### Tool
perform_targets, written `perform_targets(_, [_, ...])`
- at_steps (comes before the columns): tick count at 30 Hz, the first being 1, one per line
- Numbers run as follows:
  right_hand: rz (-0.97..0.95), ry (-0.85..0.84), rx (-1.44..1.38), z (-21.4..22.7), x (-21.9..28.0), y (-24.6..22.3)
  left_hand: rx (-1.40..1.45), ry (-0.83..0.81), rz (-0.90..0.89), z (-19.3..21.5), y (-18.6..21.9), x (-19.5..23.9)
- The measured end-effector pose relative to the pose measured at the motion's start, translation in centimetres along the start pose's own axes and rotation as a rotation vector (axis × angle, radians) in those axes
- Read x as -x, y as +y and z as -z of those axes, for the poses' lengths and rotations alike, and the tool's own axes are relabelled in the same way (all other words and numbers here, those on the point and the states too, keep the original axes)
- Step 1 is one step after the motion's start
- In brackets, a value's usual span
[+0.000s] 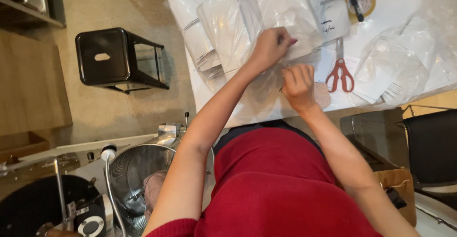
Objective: The person handles stacks of clear plastic bags on a table, uses a pair of scissors to cut open a plastic wrap around a bundle, and uses a cloth to wipe and separate the bags while organizing them into new piles.
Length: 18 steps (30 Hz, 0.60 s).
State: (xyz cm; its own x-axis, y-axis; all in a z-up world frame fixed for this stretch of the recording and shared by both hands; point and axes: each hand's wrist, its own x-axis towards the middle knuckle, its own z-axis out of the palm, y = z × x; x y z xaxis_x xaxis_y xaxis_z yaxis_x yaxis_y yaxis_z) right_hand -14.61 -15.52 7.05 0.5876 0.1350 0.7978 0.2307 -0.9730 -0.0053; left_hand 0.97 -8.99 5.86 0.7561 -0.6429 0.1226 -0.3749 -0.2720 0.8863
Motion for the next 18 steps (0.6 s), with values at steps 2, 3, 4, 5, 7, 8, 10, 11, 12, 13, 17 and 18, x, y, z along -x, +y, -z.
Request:
perform_targets(2, [-0.018, -0.109, -0.078, 0.3, -0.4, 0.3, 0.077, 0.082, -0.041, 1.0, 1.3, -0.5])
perform_targets(3, [-0.013, -0.107, -0.082, 0.0, 0.0, 0.3, 0.075, 0.089, -0.041, 1.7, 1.4, -0.9])
perform_targets(4, [-0.012, -0.124, -0.086, -0.2, 0.5, 0.4, 0.056, 0.146, -0.062, 2.1, 1.7, -1.3])
perform_targets(5, [-0.011, -0.142, -0.090, -0.4, 1.0, 0.6, 0.036, 0.203, -0.083, 2.4, 2.0, -1.8])
perform_targets(7, [-0.025, -0.163, -0.118, -0.6, 2.5, -0.4, 0.019, 0.303, -0.156, 3.5, 1.7, -4.0])
perform_targets(8, [-0.041, -0.185, -0.150, -0.7, 3.4, -1.1, 0.000, 0.403, -0.226, 4.1, 1.6, -5.0])
perform_targets(10, [-0.096, -0.198, -0.144, -1.7, 6.2, -1.2, 0.018, 0.399, -0.292, 6.4, 3.5, -6.5])
perform_targets(11, [-0.148, -0.209, -0.139, -2.1, 7.6, -1.2, 0.034, 0.397, -0.358, 7.6, 4.6, -7.2])
perform_targets(12, [-0.146, -0.213, -0.140, -2.0, 7.5, -1.2, 0.036, 0.399, -0.354, 6.9, 4.4, -7.3])
perform_targets(13, [-0.146, -0.251, -0.115, -1.8, 7.4, -1.2, 0.024, 0.345, -0.355, 6.2, 4.3, -7.3])
perform_targets(17, [-0.191, -0.278, -0.119, -2.0, 8.2, -1.4, 0.076, 0.427, -0.222, 5.6, 2.8, -7.4])
perform_targets(18, [-0.194, -0.284, -0.120, -2.2, 8.2, -1.3, 0.078, 0.424, -0.216, 5.9, 2.7, -7.6])
